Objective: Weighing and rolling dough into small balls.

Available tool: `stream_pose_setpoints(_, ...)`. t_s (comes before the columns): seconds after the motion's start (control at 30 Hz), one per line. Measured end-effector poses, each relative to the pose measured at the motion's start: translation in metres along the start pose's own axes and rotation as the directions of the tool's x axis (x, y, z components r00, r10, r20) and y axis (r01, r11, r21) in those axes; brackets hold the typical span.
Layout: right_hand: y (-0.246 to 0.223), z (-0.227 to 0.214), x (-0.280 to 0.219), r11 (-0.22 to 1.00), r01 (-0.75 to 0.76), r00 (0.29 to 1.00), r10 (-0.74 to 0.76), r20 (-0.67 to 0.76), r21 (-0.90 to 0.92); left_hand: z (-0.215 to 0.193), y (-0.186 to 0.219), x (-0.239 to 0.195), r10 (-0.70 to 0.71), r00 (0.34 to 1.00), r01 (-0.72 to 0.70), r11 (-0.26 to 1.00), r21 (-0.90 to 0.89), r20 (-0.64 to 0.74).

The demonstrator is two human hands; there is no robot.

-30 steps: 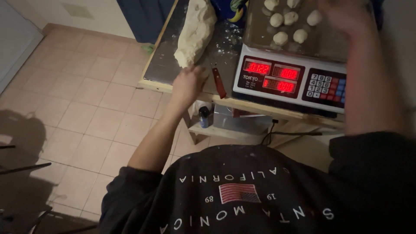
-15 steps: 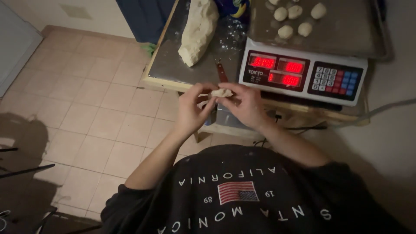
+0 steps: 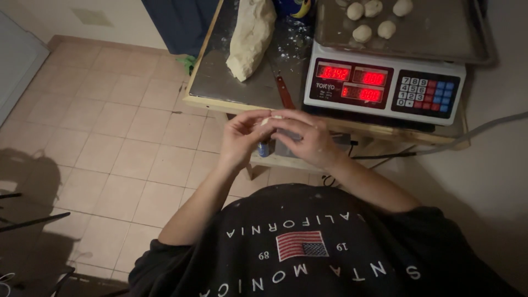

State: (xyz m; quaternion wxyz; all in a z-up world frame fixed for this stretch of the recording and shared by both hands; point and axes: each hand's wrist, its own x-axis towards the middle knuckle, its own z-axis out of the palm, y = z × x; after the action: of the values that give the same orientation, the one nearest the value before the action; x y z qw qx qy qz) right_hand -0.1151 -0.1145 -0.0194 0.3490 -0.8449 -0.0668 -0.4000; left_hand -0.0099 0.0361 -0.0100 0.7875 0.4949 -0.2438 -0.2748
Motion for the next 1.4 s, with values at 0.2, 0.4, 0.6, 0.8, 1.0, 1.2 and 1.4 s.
stream_pose_setpoints(0.2, 0.011, -0.008, -0.011, 0.987, 0.089, 0.994, -0.097, -0.05, -0.135, -0.004, -0.007, 0.007, 0.054, 0.997, -0.067, 0.973, 0.22, 0.063)
stream_pose_setpoints(0.4, 0.034, -0.03, -0.023, 0.978, -0.014, 0.984, -0.023, 0.174, 0.209, -0.015, -0.012, 0.012, 0.026, 0.94, -0.152, 0.925, 0.348, 0.341)
stream_pose_setpoints(0.6, 0.068, -0.112, -0.026, 0.616, -0.33, 0.895, -0.037, 0.445, 0.715, -0.046, 0.013, 0.034, 0.0, 0.913, -0.058, 0.99, 0.129, 0.409)
stream_pose_setpoints(0.8, 0.037, -0.095, -0.001, 0.85, -0.224, 0.951, 0.082, 0.299, 0.477, -0.031, -0.032, 0.041, -0.278, 0.882, 0.391, 0.883, -0.261, 0.381)
stream_pose_setpoints(1.0, 0.041, -0.029, -0.012, 0.967, -0.139, 0.987, 0.118, 0.105, 0.215, 0.029, -0.021, 0.016, -0.356, 0.906, 0.412, 0.868, -0.279, 0.23)
stream_pose_setpoints(1.2, 0.02, -0.021, 0.003, 0.862, 0.297, 0.938, -0.182, 0.295, -0.412, 0.02, -0.026, 0.017, -0.4, 0.883, 0.47, 0.733, -0.493, 0.246)
stream_pose_setpoints(1.4, 0.003, -0.024, 0.023, 0.998, 0.062, 0.993, -0.059, 0.105, -0.022, 0.033, -0.007, 0.016, -0.369, 0.927, 0.304, 0.847, -0.436, -0.071)
